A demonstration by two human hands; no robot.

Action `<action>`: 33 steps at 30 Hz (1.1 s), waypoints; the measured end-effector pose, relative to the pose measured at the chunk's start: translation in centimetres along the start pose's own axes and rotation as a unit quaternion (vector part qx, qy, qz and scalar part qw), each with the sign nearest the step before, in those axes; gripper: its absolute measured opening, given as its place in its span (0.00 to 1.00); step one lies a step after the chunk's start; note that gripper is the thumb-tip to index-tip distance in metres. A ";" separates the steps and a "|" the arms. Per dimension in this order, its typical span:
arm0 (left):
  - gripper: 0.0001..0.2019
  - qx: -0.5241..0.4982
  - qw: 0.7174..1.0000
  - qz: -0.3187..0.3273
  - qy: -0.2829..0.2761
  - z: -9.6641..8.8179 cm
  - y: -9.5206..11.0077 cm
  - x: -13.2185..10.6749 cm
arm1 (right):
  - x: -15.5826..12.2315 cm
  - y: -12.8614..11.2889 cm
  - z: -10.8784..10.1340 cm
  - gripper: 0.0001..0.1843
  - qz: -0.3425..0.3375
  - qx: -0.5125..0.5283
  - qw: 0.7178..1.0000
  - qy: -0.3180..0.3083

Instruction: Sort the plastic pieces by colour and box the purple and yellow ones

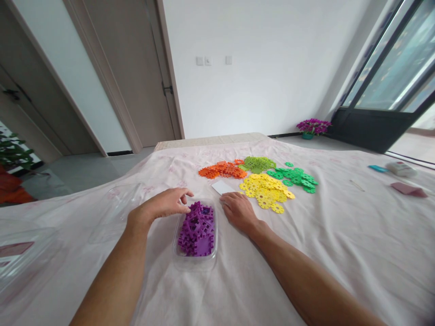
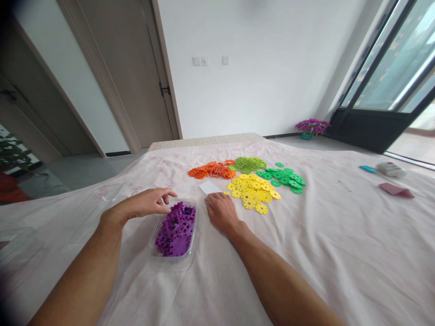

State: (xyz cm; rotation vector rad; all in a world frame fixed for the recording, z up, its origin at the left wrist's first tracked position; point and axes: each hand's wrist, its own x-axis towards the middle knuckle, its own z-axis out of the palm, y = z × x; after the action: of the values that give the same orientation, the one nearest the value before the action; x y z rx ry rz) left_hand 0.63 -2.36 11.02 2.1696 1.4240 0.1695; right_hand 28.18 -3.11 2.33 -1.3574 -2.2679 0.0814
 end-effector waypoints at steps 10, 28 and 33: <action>0.32 0.012 1.000 0.006 -0.010 0.1 0.1 0.1 | 0.1 0.2 0.5 0.16 -0.017 0.073 0.996 0.042; 0.28 0.000 1.000 0.003 0.001 0.3 0.0 0.2 | 0.0 0.1 0.6 0.17 -0.020 0.112 0.991 0.066; 0.27 0.020 1.000 0.004 0.011 0.4 -0.3 0.4 | 0.0 0.1 0.8 0.17 -0.030 0.119 0.991 0.060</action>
State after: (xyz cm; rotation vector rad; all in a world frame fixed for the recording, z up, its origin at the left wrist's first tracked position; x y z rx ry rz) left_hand 0.72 -2.07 10.44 2.2114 1.4426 0.1697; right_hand 27.91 -2.85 1.60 -1.1396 -2.1205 0.2361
